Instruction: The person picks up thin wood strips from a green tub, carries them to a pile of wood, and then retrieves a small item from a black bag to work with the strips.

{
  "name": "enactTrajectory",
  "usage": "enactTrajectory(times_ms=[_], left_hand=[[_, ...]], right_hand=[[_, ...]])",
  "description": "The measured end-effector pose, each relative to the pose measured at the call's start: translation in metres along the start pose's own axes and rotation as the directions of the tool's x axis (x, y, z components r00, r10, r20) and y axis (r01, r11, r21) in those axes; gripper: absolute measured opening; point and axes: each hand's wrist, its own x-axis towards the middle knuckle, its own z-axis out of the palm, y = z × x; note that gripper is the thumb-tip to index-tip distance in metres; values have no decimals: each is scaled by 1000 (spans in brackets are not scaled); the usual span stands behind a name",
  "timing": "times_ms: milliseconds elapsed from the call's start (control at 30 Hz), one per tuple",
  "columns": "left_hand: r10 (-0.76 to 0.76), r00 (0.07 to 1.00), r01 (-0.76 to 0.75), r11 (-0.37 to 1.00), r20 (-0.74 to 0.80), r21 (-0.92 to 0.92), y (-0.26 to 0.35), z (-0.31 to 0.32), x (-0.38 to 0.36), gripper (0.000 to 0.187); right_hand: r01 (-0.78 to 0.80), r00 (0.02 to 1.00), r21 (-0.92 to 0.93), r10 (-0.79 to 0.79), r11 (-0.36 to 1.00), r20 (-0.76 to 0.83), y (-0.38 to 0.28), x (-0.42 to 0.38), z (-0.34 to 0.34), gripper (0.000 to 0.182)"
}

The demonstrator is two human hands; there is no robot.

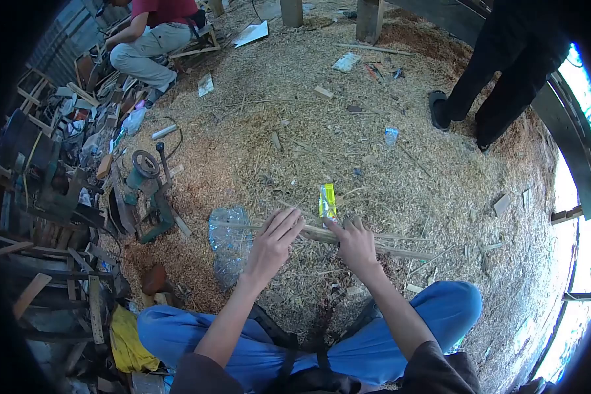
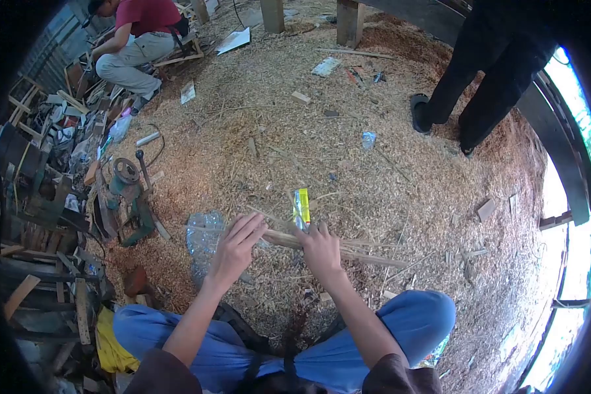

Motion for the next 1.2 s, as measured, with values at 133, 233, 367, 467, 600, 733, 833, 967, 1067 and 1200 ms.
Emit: enactTrajectory(times_ms=[133, 233, 367, 467, 600, 733, 833, 967, 1067, 1200], left_hand=[[-8, 983, -7, 997, 182, 79, -8, 4, -9, 43], [-35, 957, 14, 997, 289, 73, -9, 13, -16, 50], [-152, 919, 165, 986, 363, -4, 5, 8, -12, 70], [-234, 892, 219, 972, 386, 83, 9, 12, -10, 81], [-300, 898, 226, 942, 321, 249, 7, 25, -11, 84], [-215, 921, 156, 968, 324, 197, -8, 36, -15, 77], [-178, 923, 164, 984, 341, 68, -10, 44, -1, 64], [-156, 924, 149, 988, 350, 47, 22, 3, 39, 53], [-164, 931, 147, 986, 327, 75, 68, -69, 86, 48], [-212, 904, 181, 976, 372, 119, 115, -197, 148, 44]], right_hand=[[43, 999, -6, -43, 999, 21, -3, -2, -2, 61], [46, 997, -10, -45, 999, 70, -3, -5, -1, 63], [89, 995, -53, -86, 995, 55, -4, -5, -3, 65], [143, 990, -38, -143, 989, -5, -3, -2, 1, 77], [174, 983, -45, -176, 984, -49, -9, -5, 7, 78], [190, 981, 20, -191, 982, 46, -7, -6, 6, 69], [191, 980, -5, -190, 982, 56, 1, 0, 0, 61], [146, 989, 3, -146, 989, 37, -2, -16, -57, 60], [151, 988, -8, -151, 989, 22, -9, -19, -155, 56], [130, 990, 1, -130, 991, -61, -54, -25, -294, 56]])
